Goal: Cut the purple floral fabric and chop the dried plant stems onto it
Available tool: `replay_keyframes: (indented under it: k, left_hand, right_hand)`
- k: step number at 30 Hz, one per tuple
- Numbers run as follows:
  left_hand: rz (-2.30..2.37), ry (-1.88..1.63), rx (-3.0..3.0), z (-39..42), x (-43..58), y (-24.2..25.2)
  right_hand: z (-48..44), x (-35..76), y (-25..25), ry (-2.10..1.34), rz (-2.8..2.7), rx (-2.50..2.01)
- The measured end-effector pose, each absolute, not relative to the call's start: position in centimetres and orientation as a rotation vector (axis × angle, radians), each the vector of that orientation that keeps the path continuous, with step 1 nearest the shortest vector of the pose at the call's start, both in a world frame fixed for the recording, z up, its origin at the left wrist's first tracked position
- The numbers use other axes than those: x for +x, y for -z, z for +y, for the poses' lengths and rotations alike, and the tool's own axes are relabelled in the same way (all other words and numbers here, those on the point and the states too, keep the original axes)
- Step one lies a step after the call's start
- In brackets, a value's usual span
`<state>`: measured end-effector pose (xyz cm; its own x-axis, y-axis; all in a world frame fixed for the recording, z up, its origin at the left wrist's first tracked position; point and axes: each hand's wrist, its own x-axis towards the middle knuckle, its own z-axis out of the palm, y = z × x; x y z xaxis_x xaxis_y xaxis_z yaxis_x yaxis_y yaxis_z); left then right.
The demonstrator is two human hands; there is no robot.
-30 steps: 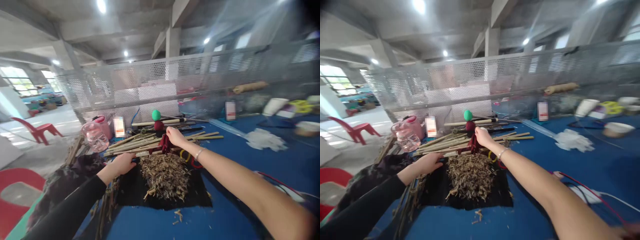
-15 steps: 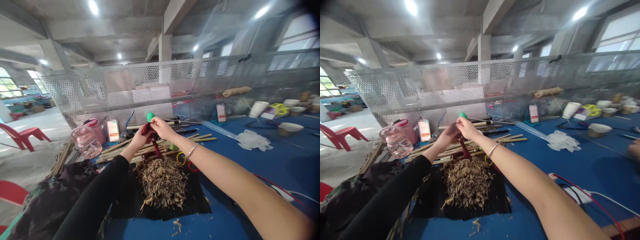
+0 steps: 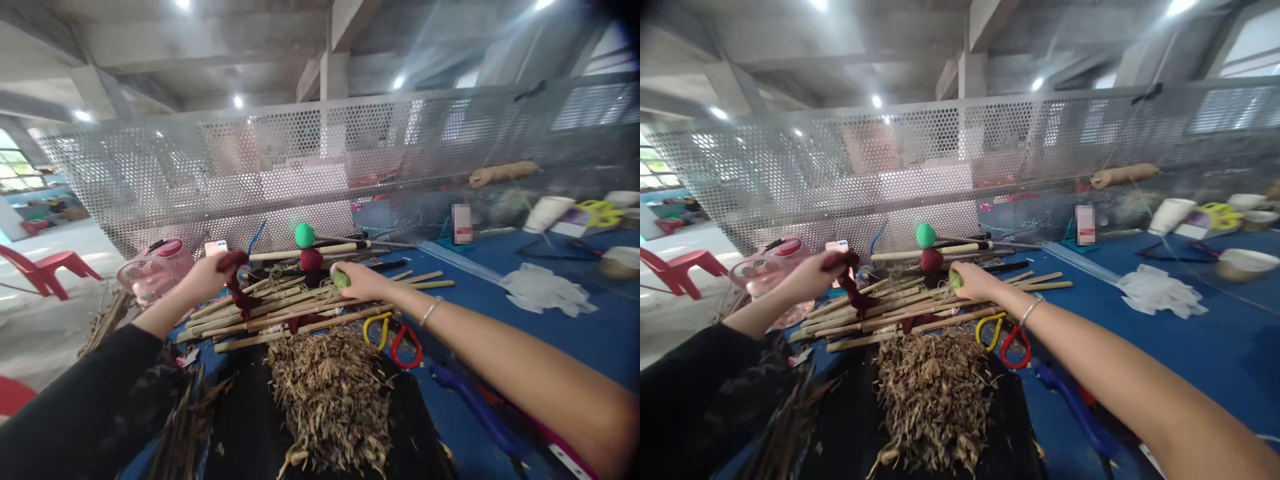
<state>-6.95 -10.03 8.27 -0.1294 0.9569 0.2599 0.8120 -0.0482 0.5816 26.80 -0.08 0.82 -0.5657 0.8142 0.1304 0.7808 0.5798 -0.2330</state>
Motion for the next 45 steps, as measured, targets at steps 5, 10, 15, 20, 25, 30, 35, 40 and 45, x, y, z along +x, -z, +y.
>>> replay_keyframes:
  k: [5, 10, 15, 20, 25, 30, 35, 40, 45]
  left_hand:
    - [1.995, 0.194, 2.259, -13.2, -6.9, -3.6]
    - [2.022, 0.362, 2.210, -14.2, -6.6, -0.4]
    - [2.003, 0.343, 2.251, -14.0, -6.4, 0.5]
    - [2.057, 0.264, 2.298, -13.9, -5.5, 0.5]
    - [2.000, 0.421, 2.475, -14.0, -4.8, 1.8]
    - [2.067, 0.394, 2.606, -12.9, -5.5, 3.1]
    - [2.319, 0.274, 2.521, -10.9, -5.9, 3.4]
    - [2.305, 0.305, 2.356, -10.2, -5.4, 3.1]
    - [2.120, 0.315, 2.297, -11.4, -5.7, 2.2]
  right_hand:
    - [3.2, 19.8, -3.4, 0.106, -2.519, -1.051]
    - [6.3, 14.1, -4.0, 0.276, -2.493, -1.060]
    - [7.0, 12.0, -2.0, 0.270, -2.718, -0.996]
    - [5.0, 13.2, -2.1, 0.176, -2.910, -0.938]
    - [0.7, 20.9, -2.2, 0.105, -3.070, -1.038]
    - [-2.6, 26.5, 2.7, 0.260, -3.033, -1.186]
    - [-1.1, 25.7, 4.4, 0.223, -2.873, -1.222]
    - [-1.2, 25.0, 2.7, 0.074, -2.879, -1.264]
    - [-7.3, 28.4, 0.4, 0.005, -2.688, -1.415]
